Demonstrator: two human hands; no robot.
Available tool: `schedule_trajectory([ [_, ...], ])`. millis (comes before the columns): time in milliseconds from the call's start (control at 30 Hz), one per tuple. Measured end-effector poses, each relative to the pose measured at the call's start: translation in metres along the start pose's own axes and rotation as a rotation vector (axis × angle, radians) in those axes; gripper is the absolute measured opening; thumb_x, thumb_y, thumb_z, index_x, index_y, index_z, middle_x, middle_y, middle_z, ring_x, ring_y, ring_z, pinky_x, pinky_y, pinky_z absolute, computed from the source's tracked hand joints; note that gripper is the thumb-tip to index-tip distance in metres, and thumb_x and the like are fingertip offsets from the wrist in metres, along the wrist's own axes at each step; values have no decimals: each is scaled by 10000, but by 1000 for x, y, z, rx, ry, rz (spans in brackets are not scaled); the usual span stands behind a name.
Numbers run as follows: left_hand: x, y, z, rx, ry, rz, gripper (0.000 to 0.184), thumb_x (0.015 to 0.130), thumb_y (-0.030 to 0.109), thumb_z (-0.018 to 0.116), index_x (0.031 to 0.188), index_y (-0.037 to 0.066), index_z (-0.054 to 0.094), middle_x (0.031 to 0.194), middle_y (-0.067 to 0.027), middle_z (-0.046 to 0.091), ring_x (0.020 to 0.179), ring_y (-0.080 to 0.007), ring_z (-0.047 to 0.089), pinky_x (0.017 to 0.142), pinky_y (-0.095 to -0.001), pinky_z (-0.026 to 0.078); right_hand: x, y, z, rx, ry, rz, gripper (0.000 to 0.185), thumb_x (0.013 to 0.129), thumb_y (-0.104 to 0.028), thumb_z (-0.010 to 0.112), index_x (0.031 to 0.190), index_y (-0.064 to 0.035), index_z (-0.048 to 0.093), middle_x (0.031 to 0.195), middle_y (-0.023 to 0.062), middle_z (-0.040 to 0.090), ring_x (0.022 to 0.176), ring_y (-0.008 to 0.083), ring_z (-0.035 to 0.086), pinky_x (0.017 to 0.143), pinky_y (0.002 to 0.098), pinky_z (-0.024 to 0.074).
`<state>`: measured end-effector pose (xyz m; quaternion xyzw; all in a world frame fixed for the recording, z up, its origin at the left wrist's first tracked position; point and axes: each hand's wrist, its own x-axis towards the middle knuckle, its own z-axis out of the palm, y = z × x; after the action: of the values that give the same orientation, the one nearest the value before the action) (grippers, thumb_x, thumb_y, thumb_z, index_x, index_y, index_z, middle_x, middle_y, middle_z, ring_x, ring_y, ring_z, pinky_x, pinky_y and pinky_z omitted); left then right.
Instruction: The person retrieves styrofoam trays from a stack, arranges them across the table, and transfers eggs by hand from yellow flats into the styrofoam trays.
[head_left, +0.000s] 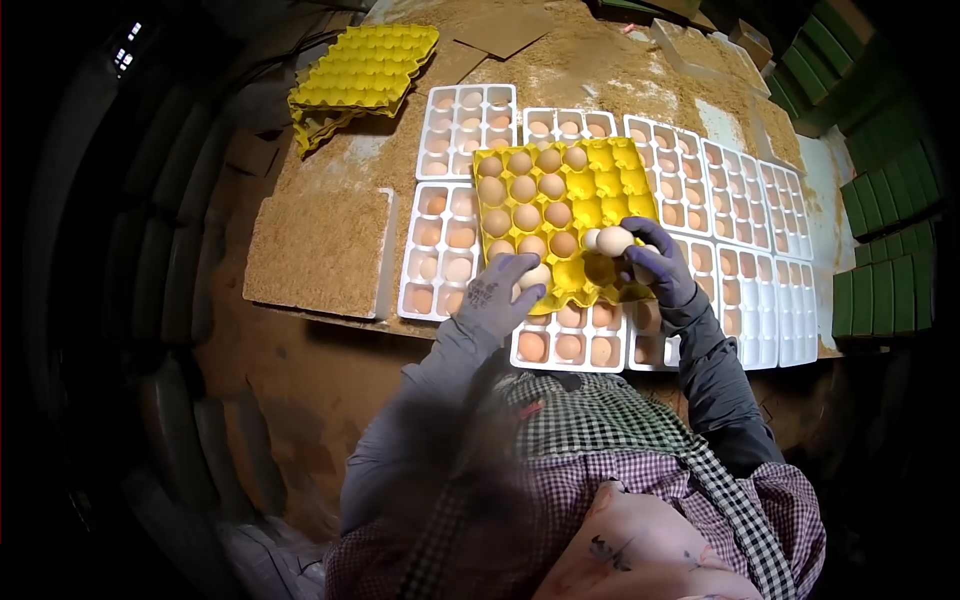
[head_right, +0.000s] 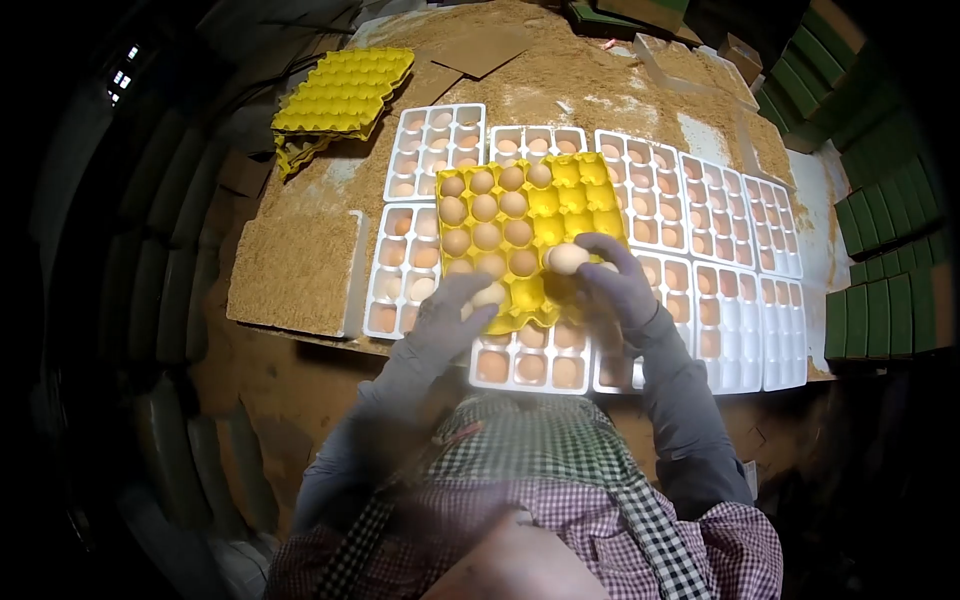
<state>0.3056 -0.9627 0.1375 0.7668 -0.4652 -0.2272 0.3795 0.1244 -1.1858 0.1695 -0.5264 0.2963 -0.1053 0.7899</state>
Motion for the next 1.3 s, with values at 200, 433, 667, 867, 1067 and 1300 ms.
schedule_trajectory([
  [200, 38, 20, -7, 839, -9, 122, 561, 780, 364, 696, 1273, 123, 575, 1426, -173, 419, 1174, -352, 464, 835, -437, 493, 31, -30, 39, -1598, -7, -219, 384, 756, -270, 771, 1123, -196, 685, 1447, 172, 400, 1188, 366, 517, 1002, 403, 465],
  [433, 54, 26, 15, 730, 135, 62, 488, 630, 199, 830, 1083, 163, 654, 1395, -111, 449, 1183, -363, 449, 950, -447, 474, 37, -18, -7, -1567, -36, -460, 336, 783, -272, 740, 1080, -120, 694, 1373, 160, 416, 1165, 356, 490, 988, 401, 449],
  [667, 60, 78, 94, 9, 610, -92, 514, 754, 158, 800, 1225, 53, 622, 1334, -154, 436, 1220, -310, 465, 1019, -414, 415, -60, -41, -297, -1057, 854, -636, 413, 767, -276, 770, 1131, -105, 676, 1355, 161, 404, 1210, 343, 469, 1008, 416, 446],
  [867, 128, 231, 282, -304, 48, -143, 521, 752, 264, 779, 1233, 106, 655, 1389, -181, 385, 1273, -346, 424, 1045, -423, 407, -64, -50, -480, -1211, 901, -78, 369, 844, -340, 653, 1177, -187, 695, 1371, 107, 470, 1198, 318, 518, 1005, 408, 451],
  [1067, 162, 302, 385, 92, -228, 230, 548, 781, 378, 766, 1275, 190, 619, 1396, -187, 415, 1232, -376, 452, 1025, -484, 418, -62, -42, -563, -1444, 502, -172, 439, 844, -257, 666, 1273, -172, 625, 1172, 86, 637, 1125, 303, 583, 933, 396, 500],
  [1300, 196, 334, 481, 478, -349, 442, 431, 838, 293, 695, 1245, 181, 606, 1388, -180, 427, 1223, -358, 458, 970, -429, 462, -153, -10, -506, -1139, 517, -440, 291, 884, -82, 608, 1174, -61, 617, 1302, 108, 545, 1229, 296, 523, 1037, 378, 442],
])
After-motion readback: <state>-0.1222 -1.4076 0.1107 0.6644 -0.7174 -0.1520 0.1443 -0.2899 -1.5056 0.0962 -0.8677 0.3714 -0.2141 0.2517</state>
